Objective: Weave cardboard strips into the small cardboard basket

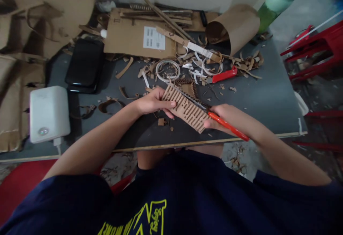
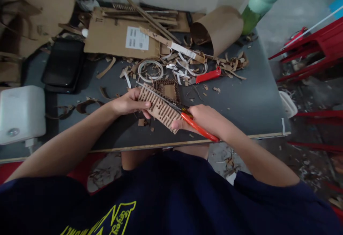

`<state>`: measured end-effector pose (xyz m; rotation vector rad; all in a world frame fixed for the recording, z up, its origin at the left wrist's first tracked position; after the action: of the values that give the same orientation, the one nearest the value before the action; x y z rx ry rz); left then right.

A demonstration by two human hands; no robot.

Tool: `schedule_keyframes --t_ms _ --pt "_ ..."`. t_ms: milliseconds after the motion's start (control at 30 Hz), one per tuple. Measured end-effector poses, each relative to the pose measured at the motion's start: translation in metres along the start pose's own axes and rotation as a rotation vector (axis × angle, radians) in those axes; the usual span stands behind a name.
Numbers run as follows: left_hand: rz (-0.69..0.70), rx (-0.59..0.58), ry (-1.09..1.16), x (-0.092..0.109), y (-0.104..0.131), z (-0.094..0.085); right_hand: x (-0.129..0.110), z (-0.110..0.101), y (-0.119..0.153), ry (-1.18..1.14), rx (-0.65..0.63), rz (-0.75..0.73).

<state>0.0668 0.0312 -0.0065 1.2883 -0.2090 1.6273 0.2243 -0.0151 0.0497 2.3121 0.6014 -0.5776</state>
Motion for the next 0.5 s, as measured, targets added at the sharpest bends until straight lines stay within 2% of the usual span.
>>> schedule_keyframes --t_ms 167,267,500 --pt "0.040 0.057 -0.005 0.002 0.003 -0.003 -0.011 -0.002 -0.004 0.137 0.046 0.022" --pt "0.054 0.080 -0.023 0.004 0.003 -0.005 -0.011 -0.006 -0.002 0.173 0.017 0.011" --pt "0.170 0.205 0.047 0.020 0.004 -0.017 -0.005 -0.008 0.004 0.061 0.037 -0.016"
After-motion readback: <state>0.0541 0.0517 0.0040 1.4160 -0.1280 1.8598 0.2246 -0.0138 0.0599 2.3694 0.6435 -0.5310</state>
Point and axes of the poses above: each hand's wrist, its own y-axis away from the middle knuckle, its own z-axis out of the palm, x = y × z, the point moved 10 cm from there along -y, towards the middle knuckle, and after that the axes turned 13 degrees about -z, right-handed, at the moved point
